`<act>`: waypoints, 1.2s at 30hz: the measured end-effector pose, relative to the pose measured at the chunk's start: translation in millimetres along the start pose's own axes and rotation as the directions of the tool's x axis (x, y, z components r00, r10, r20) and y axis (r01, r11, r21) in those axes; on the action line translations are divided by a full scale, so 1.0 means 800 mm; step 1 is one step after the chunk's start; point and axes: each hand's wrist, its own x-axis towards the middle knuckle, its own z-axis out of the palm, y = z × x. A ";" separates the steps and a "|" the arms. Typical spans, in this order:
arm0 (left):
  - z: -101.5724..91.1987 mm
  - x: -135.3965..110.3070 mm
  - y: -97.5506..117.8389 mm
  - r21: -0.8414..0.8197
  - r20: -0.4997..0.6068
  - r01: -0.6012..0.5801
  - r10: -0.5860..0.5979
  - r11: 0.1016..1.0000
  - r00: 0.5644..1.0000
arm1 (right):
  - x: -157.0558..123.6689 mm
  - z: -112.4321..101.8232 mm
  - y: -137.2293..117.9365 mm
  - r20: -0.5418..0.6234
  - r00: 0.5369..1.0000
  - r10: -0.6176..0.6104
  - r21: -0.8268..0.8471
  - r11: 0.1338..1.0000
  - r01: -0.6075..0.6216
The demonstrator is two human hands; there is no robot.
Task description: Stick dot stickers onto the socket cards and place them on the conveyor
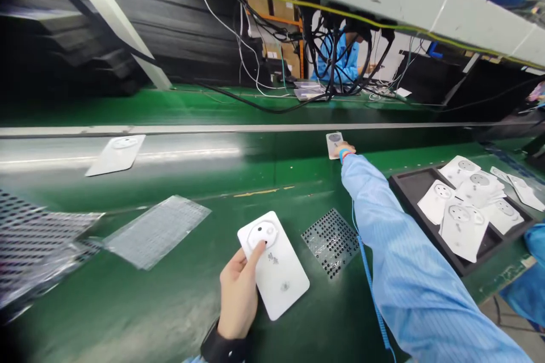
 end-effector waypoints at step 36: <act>0.009 -0.172 0.037 0.300 0.172 -0.520 0.491 0.800 0.854 | -0.460 -0.063 0.096 0.148 0.728 -0.669 0.937 0.330 0.112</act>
